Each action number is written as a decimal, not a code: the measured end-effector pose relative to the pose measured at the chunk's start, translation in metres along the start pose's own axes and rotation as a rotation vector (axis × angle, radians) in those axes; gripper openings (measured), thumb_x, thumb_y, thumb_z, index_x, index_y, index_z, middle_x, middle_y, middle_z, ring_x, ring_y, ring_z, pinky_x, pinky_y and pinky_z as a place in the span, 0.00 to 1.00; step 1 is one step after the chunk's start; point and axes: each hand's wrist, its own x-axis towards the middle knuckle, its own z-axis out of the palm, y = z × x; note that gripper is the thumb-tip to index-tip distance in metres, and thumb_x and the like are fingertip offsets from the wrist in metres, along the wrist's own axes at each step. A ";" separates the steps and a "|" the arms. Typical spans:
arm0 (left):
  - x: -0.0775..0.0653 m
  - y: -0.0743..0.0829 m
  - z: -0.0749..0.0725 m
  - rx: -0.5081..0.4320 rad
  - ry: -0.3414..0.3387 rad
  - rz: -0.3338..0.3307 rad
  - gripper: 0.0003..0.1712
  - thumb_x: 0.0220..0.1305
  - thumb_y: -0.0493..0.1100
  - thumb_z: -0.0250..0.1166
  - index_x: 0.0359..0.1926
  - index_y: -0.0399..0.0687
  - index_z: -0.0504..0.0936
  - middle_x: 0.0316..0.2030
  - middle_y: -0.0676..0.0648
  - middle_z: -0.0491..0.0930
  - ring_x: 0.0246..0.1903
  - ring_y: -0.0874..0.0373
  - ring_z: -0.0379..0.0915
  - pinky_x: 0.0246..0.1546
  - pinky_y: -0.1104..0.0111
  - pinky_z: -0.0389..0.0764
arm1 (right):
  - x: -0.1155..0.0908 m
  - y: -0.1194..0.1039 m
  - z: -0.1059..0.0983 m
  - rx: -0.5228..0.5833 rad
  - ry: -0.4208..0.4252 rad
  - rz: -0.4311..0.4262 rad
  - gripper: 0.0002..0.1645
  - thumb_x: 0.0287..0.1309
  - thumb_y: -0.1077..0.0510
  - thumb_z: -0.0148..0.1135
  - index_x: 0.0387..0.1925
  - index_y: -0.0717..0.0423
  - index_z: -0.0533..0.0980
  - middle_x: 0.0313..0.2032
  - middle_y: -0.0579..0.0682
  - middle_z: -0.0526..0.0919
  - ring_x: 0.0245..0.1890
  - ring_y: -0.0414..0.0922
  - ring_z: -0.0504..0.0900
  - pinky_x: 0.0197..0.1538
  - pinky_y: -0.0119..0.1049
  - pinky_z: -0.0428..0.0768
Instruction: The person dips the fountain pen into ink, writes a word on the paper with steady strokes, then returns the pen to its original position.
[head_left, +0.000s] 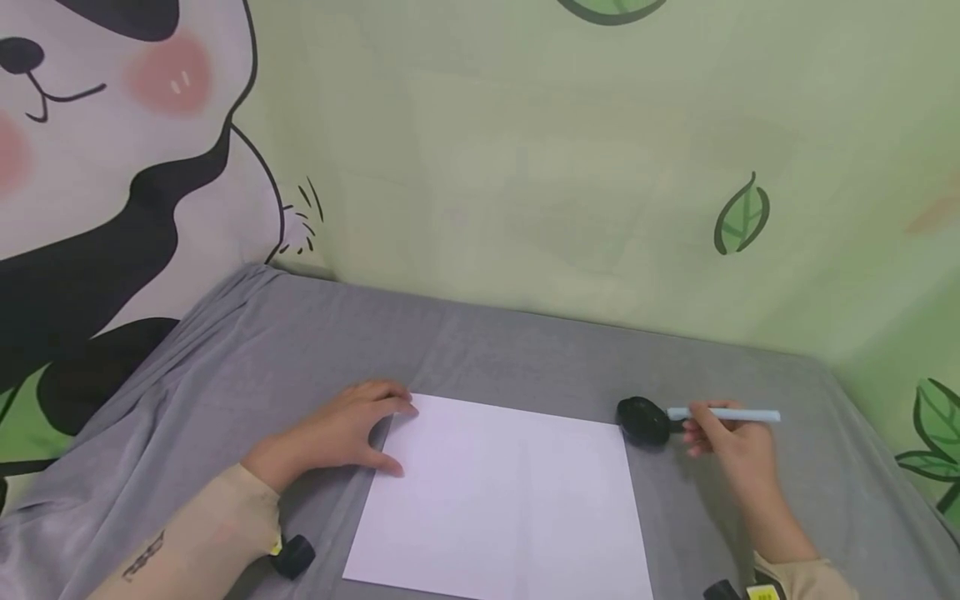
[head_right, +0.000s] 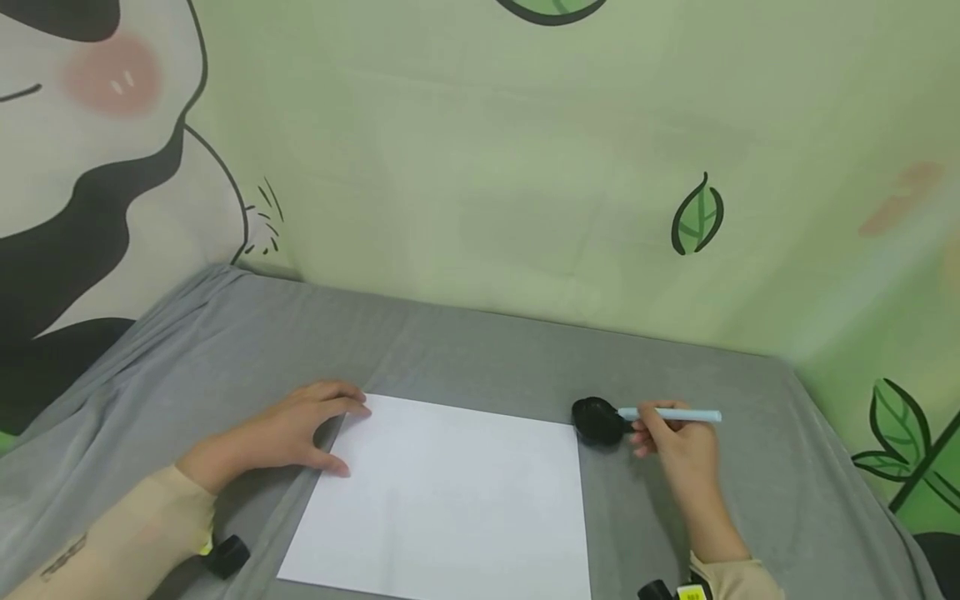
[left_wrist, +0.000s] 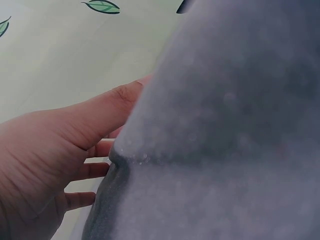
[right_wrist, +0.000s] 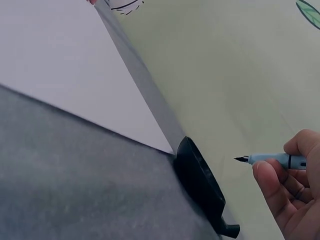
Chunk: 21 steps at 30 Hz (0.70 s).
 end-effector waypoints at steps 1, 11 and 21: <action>0.000 0.000 0.000 -0.003 0.000 -0.002 0.41 0.42 0.61 0.76 0.56 0.48 0.78 0.58 0.43 0.73 0.61 0.44 0.66 0.61 0.46 0.67 | 0.000 -0.001 0.001 -0.015 -0.005 -0.005 0.05 0.63 0.60 0.60 0.32 0.57 0.75 0.18 0.39 0.83 0.16 0.34 0.82 0.22 0.29 0.80; 0.000 0.001 0.000 -0.020 -0.008 -0.022 0.41 0.42 0.60 0.77 0.57 0.48 0.77 0.59 0.44 0.73 0.62 0.44 0.66 0.61 0.46 0.66 | -0.001 -0.019 0.015 0.031 -0.049 -0.046 0.05 0.64 0.61 0.58 0.31 0.58 0.76 0.19 0.41 0.83 0.17 0.35 0.82 0.21 0.30 0.80; 0.001 0.000 0.000 -0.002 0.005 0.006 0.41 0.42 0.63 0.75 0.55 0.48 0.78 0.58 0.44 0.73 0.60 0.44 0.67 0.60 0.46 0.67 | -0.012 -0.032 0.029 0.064 -0.115 -0.079 0.05 0.63 0.64 0.59 0.31 0.53 0.77 0.20 0.41 0.84 0.18 0.36 0.83 0.22 0.31 0.80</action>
